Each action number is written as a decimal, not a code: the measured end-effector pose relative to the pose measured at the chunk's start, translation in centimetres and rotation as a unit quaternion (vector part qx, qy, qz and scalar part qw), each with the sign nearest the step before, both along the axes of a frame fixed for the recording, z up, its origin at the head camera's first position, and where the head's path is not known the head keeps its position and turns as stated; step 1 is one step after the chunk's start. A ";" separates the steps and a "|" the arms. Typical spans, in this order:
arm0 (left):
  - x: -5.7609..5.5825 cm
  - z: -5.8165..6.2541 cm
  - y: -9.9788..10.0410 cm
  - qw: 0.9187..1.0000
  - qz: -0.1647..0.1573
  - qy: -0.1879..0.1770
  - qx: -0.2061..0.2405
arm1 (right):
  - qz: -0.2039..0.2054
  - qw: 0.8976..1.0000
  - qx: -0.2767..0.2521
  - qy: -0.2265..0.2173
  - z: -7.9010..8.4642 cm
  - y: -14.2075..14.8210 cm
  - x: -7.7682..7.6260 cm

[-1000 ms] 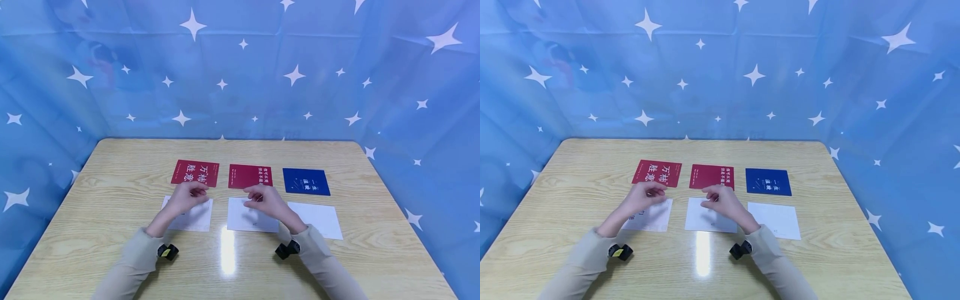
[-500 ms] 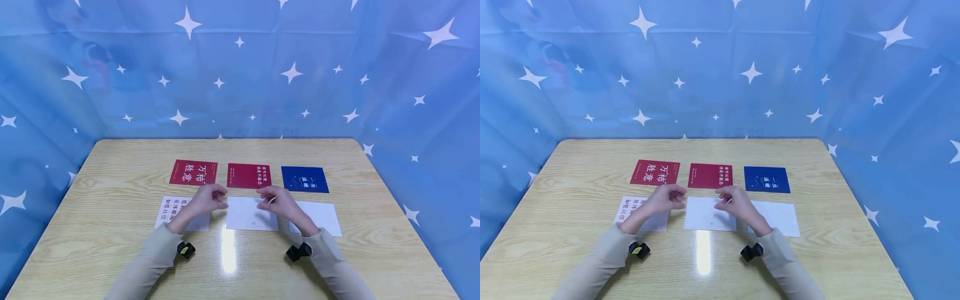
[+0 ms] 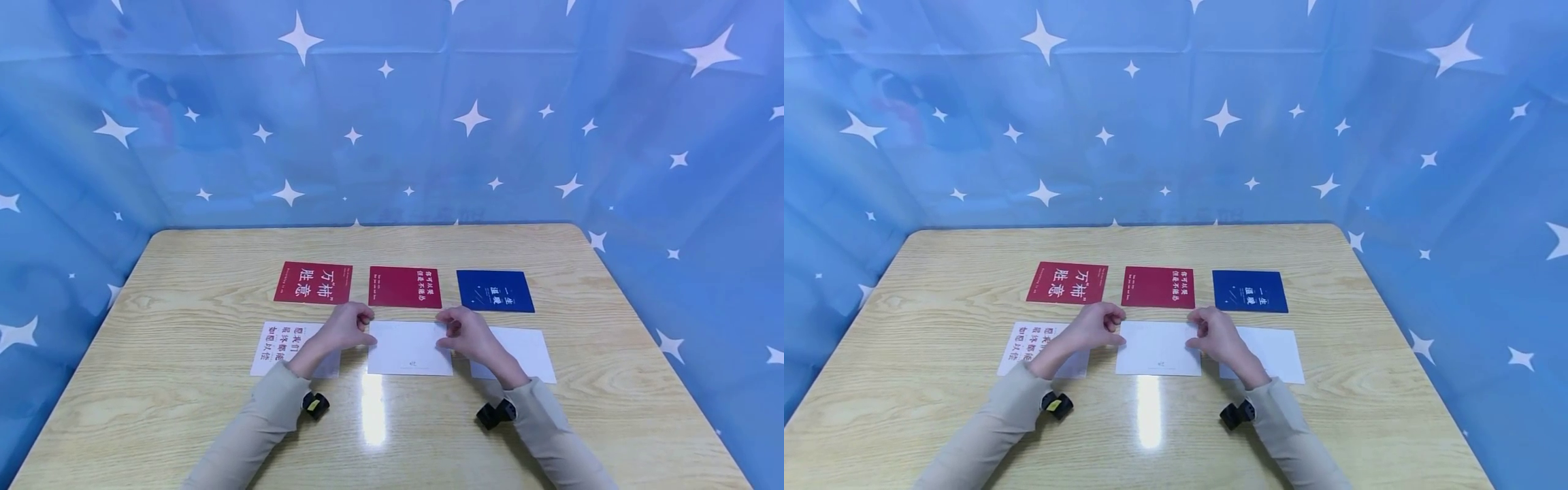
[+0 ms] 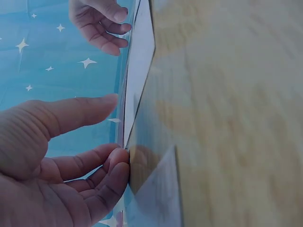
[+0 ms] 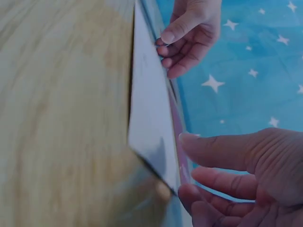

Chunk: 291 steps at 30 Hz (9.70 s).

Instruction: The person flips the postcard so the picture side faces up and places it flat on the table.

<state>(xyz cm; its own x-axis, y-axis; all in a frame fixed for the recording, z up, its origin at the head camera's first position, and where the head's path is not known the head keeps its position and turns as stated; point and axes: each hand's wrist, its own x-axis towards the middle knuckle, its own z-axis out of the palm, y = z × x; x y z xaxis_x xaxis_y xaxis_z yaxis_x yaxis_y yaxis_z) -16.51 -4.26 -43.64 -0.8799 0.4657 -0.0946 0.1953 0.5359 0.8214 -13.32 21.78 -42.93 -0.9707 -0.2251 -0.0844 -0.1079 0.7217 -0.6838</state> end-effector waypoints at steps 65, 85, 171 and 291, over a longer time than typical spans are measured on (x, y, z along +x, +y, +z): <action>1.1 1.2 -1.4 0.993 -0.051 0.055 0.096 | 0.071 0.993 -0.064 0.074 1.7 2.6 0.6; 1.9 2.0 -2.5 0.990 -0.056 0.053 0.117 | 0.047 0.985 -0.105 0.126 1.4 2.7 1.0; 2.7 -0.5 -1.4 0.994 -0.032 -0.094 0.036 | 0.022 0.998 -0.024 -0.056 -0.5 1.8 2.4; 0.5 2.1 16.5 0.996 -0.059 -0.056 -0.021 | -0.193 0.979 0.009 -0.067 2.5 15.0 6.1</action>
